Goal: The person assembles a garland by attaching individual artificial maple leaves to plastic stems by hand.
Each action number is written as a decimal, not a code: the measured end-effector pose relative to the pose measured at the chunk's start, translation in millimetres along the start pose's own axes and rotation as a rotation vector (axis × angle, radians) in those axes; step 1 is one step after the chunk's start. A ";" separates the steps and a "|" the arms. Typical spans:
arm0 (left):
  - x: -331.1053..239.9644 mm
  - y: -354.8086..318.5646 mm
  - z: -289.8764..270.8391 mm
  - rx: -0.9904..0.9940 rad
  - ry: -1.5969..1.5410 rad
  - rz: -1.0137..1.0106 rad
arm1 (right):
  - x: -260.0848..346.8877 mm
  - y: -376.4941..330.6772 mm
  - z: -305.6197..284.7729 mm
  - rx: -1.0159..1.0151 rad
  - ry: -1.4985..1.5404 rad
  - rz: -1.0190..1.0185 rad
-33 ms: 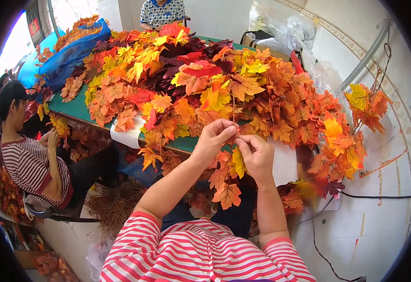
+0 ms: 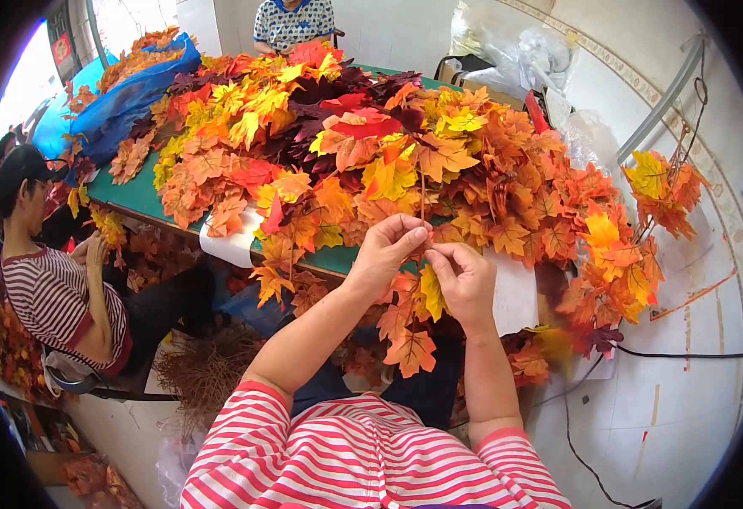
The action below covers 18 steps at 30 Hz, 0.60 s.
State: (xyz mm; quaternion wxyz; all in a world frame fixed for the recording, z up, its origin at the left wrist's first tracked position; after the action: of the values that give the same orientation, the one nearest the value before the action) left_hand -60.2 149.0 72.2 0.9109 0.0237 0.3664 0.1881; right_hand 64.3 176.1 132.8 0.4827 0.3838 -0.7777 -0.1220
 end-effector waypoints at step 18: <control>-15.8 -0.7 6.5 0.028 0.432 0.062 | -9.1 -3.2 5.9 0.056 0.032 0.123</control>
State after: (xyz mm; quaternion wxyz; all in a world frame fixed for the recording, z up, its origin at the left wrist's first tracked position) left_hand -66.0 143.3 87.2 0.8047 0.0067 0.5547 0.2116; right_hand 63.0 179.4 122.1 0.4907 0.3508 -0.7950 -0.0641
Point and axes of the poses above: each hand's wrist, its own y-axis towards the middle knuckle, its own z-axis out of the palm, x = y × z, the point moved 8 cm from there along y, towards the middle knuckle, and after that the axes turned 11 degrees about -y, right-handed, at the moved point
